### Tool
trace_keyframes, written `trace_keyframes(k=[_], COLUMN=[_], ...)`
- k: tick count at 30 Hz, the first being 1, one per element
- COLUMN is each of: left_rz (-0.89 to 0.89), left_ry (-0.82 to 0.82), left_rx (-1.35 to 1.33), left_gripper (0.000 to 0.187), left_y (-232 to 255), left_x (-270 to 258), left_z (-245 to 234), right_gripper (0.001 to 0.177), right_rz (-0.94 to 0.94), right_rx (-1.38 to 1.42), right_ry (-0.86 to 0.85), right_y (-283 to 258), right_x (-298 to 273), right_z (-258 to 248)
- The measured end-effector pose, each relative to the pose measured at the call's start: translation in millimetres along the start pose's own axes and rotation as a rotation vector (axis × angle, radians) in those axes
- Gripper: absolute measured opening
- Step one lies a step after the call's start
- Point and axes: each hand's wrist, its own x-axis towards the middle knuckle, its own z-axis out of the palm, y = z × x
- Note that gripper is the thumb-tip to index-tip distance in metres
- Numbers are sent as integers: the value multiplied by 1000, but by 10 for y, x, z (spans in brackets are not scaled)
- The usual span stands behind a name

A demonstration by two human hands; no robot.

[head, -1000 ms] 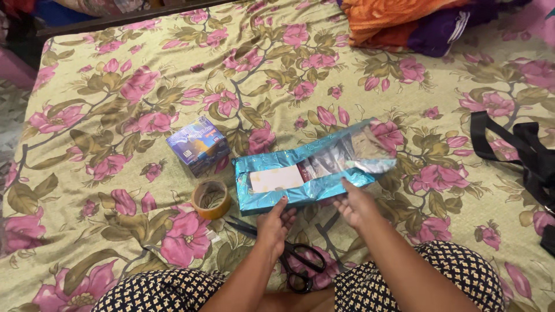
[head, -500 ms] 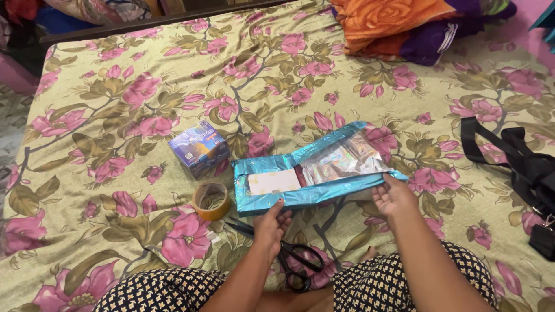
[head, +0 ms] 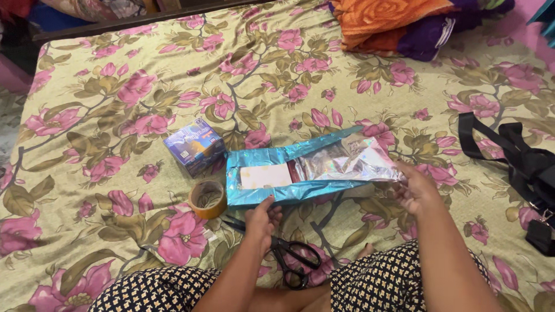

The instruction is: The person sits on a bed and wraps a small box in shiny blue paper using scissors and tape. They fold the paper around the box, cut excess material, and secure the edges with tape.

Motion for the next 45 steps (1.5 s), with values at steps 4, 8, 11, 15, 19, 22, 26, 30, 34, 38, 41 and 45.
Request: trace_keyframes(k=[4,8,11,15,19,22,26,30,34,38,41,45], left_rz=[14,10,5,-12,16,21,-22,-102,-133,-219,-231,655], left_ry=[9,28,25,29,33,66,67,-8,20,-63,-142,-173], left_rx=[-7,10,3,-22,-23,-16,17,-37,163,395,513,1226], left_gripper=[33,32,30,30,33,40,44,41,38,34,25,22], left_y=[-8,-36,-62,-117,-150,-150,-113,-59,3,54,-34,-124], left_x=[3,-6,12,74,114,95,18,-125,-355,-547,-644,-834], left_z=[-19,-31,-63,-79,-127,-136,-113,-62,-13,-26,81,200], right_gripper=[31,35,36,25,20,21,36,65,55,33,28,25], right_rz=[-47,-129,-113,-121,-269,-375,-515,-358,-427,-325,-364,-360], right_rx=[-47,-42,-50,-10,-123,-216,-596,-1034,-1157,-1266,-1256,-1026], right_ry=[-78,-47,-61,6,136,188,-89,-230,-197,-112,-79,-143], right_y=[39,113,135,182,176,64,-105,-62,23,49,41,72], right_x=[12,168,315,411,301,114,-178,-285,-126,44,123,159], right_z=[12,-51,-107,-154,-129,-92,-151,-213,-205,-247,-303,-339])
